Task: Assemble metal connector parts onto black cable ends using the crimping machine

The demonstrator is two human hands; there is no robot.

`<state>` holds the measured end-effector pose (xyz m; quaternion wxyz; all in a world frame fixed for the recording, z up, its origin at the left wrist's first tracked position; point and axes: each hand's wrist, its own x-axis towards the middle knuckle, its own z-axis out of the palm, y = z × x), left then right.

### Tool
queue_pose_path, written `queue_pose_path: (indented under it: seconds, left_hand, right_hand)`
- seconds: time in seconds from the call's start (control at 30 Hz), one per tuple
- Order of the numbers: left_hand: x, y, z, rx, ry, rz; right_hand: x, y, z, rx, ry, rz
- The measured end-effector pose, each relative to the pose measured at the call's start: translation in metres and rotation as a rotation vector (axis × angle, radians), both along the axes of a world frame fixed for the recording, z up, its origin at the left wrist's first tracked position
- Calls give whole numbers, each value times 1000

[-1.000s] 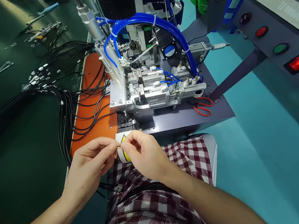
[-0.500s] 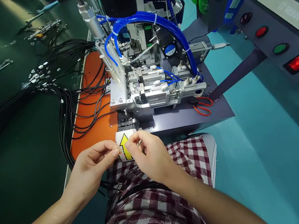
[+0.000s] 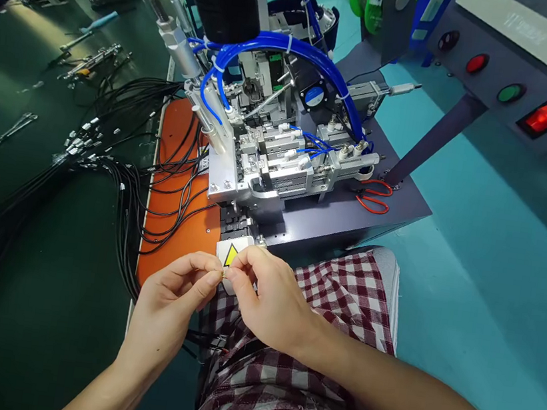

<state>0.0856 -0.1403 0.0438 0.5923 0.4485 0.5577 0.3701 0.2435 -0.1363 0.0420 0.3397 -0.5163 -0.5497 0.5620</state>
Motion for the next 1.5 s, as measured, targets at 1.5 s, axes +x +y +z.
queue_pose_path:
  seconds: [1.5]
  left_hand:
    - [11, 63, -1, -293, -204, 71]
  right_hand:
    - [-7, 55, -16, -104, 222, -205]
